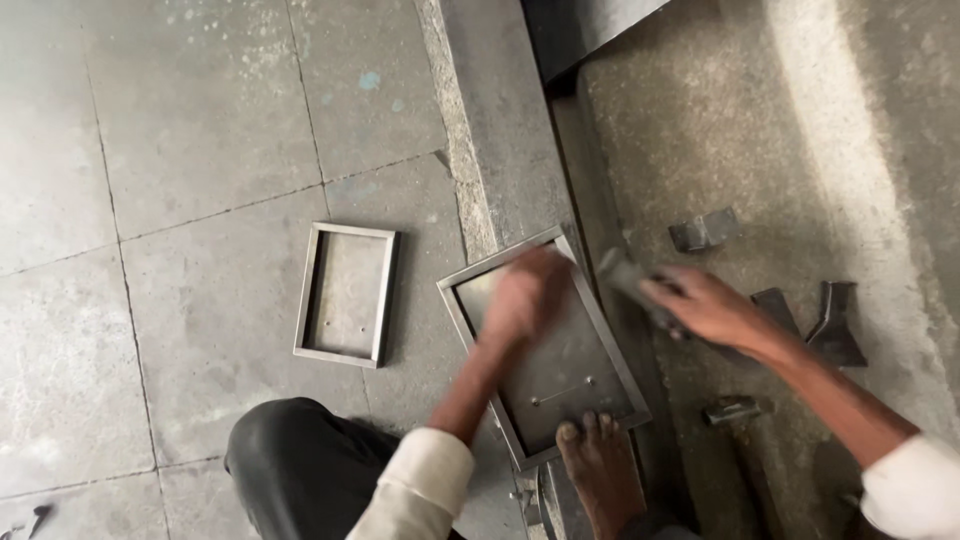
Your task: The person is assembling a rectangular metal frame by hammering a metal sheet into a frame and then attaching a metal strip to the edge. They use a hammer and a metal bar to bend and secure the components.
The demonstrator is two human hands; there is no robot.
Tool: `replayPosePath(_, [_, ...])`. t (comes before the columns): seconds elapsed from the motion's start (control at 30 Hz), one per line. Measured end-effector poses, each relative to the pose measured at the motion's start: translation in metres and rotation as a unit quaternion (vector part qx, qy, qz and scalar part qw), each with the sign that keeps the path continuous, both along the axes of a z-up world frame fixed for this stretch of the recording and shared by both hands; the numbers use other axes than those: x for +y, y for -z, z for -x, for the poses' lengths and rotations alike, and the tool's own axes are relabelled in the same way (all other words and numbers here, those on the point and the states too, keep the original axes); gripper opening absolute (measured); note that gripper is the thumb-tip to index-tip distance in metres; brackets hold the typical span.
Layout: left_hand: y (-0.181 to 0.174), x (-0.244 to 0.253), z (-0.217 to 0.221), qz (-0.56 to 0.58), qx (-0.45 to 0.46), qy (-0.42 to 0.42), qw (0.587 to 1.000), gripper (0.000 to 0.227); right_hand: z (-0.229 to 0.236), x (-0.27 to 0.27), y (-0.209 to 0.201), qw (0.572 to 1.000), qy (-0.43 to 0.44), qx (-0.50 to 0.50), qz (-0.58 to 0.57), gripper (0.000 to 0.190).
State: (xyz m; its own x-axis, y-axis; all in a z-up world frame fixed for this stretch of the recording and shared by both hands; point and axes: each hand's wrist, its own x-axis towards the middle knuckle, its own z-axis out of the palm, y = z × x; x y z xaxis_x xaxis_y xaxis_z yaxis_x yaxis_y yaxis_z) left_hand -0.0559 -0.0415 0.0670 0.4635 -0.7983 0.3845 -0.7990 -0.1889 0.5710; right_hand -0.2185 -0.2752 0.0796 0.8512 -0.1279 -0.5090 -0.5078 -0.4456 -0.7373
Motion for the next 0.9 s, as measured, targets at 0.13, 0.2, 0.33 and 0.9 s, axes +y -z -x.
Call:
replayPosePath(0.13, [-0.001,0.018,-0.053,-0.184,0.158,-0.272,0.931,0.040,-0.051,0.040,0.006,0.932,-0.228,0.040,0.278,0.036])
replayPosePath(0.2, [0.005,0.011,-0.063,-0.306,0.272,-0.278,0.869,0.058,-0.078,0.042,-0.005,0.866,-0.295,-0.053,0.401,0.035])
replayPosePath(0.33, [0.019,-0.012,-0.067,-0.309,0.243,-0.288,0.873,0.067,-0.123,0.006,-0.021,0.875,-0.318,0.041,0.363,0.035])
replayPosePath(0.9, [0.003,-0.023,-0.067,-0.304,0.210,-0.288,0.883,0.045,-0.130,-0.026,0.011,0.867,-0.307,-0.245,0.308,0.050])
